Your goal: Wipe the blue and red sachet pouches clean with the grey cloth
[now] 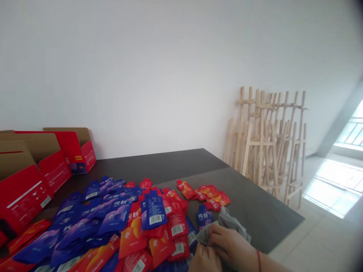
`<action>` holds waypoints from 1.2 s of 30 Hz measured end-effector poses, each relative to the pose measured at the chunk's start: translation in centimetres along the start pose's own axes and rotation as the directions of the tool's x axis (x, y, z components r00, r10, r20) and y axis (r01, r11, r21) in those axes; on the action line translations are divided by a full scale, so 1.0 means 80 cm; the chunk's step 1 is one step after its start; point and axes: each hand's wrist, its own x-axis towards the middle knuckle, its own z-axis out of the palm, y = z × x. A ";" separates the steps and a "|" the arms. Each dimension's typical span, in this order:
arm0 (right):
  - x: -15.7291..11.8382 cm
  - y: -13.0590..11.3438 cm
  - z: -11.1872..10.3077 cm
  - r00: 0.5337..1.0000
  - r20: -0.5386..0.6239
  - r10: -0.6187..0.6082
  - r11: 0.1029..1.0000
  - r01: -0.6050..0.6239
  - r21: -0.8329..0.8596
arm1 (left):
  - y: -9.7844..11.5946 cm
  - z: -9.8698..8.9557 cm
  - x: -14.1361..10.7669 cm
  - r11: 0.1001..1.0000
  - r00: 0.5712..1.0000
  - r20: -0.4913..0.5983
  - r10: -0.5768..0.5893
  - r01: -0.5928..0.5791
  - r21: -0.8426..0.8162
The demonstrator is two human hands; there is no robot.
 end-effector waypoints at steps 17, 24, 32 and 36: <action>0.039 0.018 0.000 0.995 -0.094 -0.040 0.994 0.030 -0.100 | -0.029 -0.032 0.016 0.997 0.970 0.232 0.074 -0.063 -0.053; 0.010 0.043 -0.001 0.993 -0.121 -0.011 0.996 0.000 -0.092 | -0.057 -0.094 0.036 0.982 0.908 0.387 0.157 -0.103 -0.157; 0.058 0.080 -0.018 0.923 -0.296 0.245 0.965 -0.203 0.166 | -0.101 -0.135 0.099 0.949 0.814 0.494 0.305 -0.219 -0.226; 0.059 0.084 -0.016 0.917 -0.312 0.247 0.955 -0.175 0.240 | -0.109 -0.127 0.121 0.886 0.768 0.445 0.461 -0.423 -0.188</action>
